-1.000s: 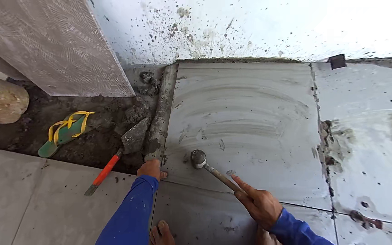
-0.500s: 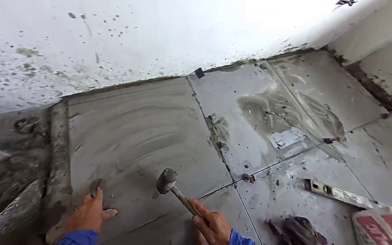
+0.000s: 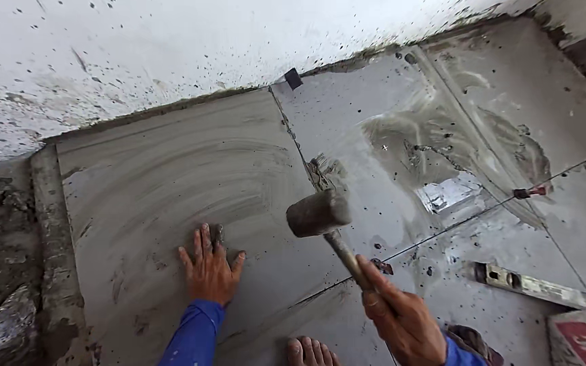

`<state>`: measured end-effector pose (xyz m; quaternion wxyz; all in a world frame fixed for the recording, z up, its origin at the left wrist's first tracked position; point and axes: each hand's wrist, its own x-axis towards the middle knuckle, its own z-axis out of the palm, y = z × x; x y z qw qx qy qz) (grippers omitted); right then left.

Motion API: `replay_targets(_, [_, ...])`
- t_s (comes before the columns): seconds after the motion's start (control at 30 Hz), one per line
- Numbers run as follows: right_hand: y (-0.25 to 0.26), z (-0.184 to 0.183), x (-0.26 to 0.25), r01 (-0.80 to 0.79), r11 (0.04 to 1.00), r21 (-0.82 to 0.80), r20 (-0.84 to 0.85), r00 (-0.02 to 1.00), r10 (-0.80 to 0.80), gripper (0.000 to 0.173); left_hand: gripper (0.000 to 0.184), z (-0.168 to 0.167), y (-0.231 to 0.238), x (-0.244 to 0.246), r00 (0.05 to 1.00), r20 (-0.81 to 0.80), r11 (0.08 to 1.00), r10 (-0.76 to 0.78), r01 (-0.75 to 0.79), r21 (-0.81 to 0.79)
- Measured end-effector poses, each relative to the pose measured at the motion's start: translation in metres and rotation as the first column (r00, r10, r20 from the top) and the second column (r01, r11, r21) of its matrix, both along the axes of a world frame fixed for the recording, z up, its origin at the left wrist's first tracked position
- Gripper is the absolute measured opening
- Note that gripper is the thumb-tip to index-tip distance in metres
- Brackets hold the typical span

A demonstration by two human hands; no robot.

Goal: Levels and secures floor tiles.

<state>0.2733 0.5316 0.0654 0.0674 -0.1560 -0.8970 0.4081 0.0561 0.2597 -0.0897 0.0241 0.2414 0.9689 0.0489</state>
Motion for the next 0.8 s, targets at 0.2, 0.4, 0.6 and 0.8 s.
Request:
replay_targets(0.2, [0.068, 0.004, -0.011, -0.302, 0.953, -0.010, 0.571, 0.781, 0.254, 0.052, 0.099, 0.000, -0.004, 0.006, 1.000, 0.002, 1.000, -0.001, 0.001, -0.008])
replay_targets(0.4, [0.071, 0.014, -0.018, -0.406, 0.882, 0.240, 0.326, 0.890, 0.320, 0.047, 0.100, 0.001, -0.004, 0.010, 1.000, 0.021, 1.000, 0.000, 0.000, -0.020])
replay_targets(0.6, [0.074, 0.003, -0.007, -0.365, 0.899, 0.240, 0.352, 0.896, 0.270, 0.047, 0.104, 0.000, -0.004, 0.012, 1.000, -0.019, 1.000, -0.013, 0.012, -0.027])
replay_targets(0.8, [0.074, -0.001, -0.015, -0.433, 0.891, 0.135, 0.487, 0.812, 0.321, 0.051, 0.104, -0.001, -0.006, 0.013, 1.000, -0.013, 1.000, -0.016, 0.016, -0.016])
